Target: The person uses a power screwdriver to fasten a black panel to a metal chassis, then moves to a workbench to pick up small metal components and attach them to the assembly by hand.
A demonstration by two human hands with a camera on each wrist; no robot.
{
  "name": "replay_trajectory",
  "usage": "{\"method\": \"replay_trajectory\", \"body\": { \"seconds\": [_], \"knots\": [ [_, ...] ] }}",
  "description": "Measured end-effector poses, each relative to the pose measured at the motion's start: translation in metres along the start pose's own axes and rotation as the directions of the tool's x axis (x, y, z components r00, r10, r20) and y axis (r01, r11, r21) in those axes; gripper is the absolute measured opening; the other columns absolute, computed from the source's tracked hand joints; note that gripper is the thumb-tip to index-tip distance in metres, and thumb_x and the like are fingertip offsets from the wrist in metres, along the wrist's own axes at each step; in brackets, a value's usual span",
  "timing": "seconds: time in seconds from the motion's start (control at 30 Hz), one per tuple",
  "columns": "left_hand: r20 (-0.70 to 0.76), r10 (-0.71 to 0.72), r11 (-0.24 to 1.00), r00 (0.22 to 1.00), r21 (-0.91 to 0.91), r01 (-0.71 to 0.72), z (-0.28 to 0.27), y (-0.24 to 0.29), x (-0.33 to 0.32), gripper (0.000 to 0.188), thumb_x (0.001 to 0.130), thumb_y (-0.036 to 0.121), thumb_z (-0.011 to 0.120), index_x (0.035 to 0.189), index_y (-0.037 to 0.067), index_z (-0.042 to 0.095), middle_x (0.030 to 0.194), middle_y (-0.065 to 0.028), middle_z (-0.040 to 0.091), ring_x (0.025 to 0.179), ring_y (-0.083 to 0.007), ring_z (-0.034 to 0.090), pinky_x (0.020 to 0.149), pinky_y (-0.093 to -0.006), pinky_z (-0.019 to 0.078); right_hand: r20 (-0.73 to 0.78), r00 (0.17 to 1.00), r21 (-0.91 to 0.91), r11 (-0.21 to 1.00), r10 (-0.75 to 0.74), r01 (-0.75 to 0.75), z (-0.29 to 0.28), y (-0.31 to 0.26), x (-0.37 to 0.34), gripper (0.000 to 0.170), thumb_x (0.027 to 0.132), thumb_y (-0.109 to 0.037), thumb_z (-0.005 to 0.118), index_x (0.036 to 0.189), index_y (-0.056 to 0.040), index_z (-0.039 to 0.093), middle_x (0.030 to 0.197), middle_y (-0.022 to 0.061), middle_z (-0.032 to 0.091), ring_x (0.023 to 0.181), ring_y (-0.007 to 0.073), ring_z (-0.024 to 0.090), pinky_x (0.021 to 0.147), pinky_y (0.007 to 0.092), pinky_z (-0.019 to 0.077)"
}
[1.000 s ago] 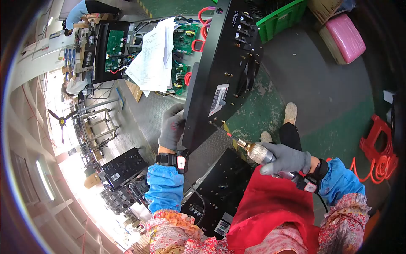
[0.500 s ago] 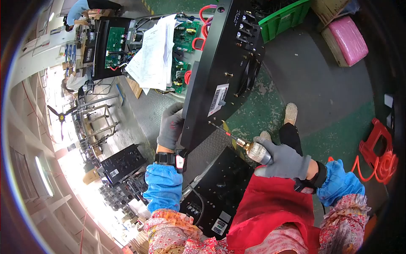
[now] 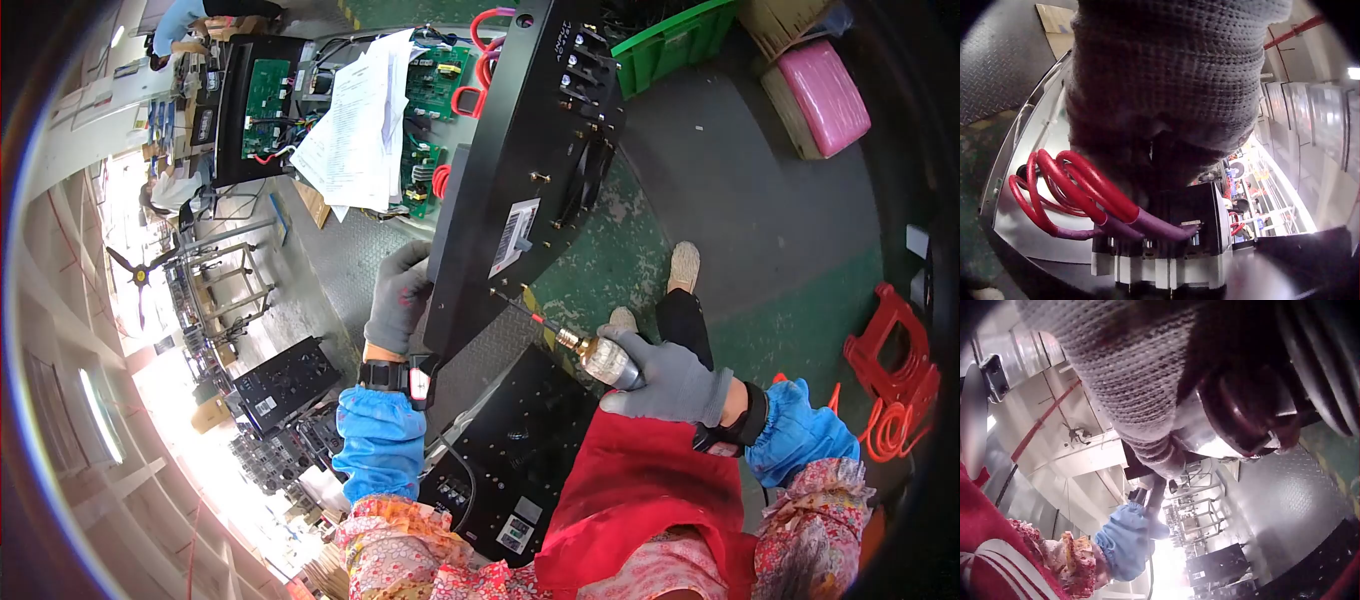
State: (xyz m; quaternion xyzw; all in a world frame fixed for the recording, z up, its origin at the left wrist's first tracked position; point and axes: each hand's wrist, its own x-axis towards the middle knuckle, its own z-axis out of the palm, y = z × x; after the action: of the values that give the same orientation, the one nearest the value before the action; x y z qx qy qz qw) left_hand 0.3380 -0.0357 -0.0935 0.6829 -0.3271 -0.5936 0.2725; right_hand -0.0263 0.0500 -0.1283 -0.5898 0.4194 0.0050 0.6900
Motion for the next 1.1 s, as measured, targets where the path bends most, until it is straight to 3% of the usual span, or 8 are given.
{"method": "replay_trajectory", "body": {
  "seconds": [0.17,0.47,1.1],
  "knots": [
    [-0.014,0.006,1.000,1.000,0.005,-0.006,0.001,0.000,-0.002,0.029,0.090,0.012,0.069,0.110,-0.009,0.065,0.096,-0.0100,0.069,0.083,-0.0137,0.066,0.076,-0.0262,0.0543,0.081,0.994,-0.052,0.996,0.076,-0.072,-0.009,-0.013,-0.003,0.088,0.078,-0.049,0.072,0.152,-0.0190,0.035,0.087,0.0281,0.068,0.090,0.0462,0.068,0.083,0.0490,0.0544],
    [0.003,0.012,1.000,1.000,0.021,-0.012,0.003,0.002,-0.001,0.028,0.092,0.012,0.067,0.110,-0.009,0.064,0.095,-0.0094,0.069,0.081,-0.0132,0.067,0.075,-0.0260,0.0545,0.052,0.999,-0.079,0.997,0.009,-0.005,-0.008,-0.004,0.000,0.087,0.081,-0.051,0.071,0.153,-0.0182,0.033,0.085,0.0247,0.069,0.084,0.0439,0.070,0.079,0.0488,0.0556],
    [-0.017,0.014,0.999,1.000,0.032,-0.013,0.002,0.001,-0.003,0.028,0.092,0.014,0.069,0.108,-0.008,0.066,0.092,-0.0073,0.069,0.078,-0.0103,0.065,0.071,-0.0229,0.0527,0.084,0.996,-0.083,0.996,0.017,-0.010,-0.011,-0.006,0.001,0.087,0.082,-0.051,0.070,0.153,-0.0174,0.031,0.089,0.0250,0.070,0.090,0.0436,0.070,0.083,0.0476,0.0555]
  ]
}}
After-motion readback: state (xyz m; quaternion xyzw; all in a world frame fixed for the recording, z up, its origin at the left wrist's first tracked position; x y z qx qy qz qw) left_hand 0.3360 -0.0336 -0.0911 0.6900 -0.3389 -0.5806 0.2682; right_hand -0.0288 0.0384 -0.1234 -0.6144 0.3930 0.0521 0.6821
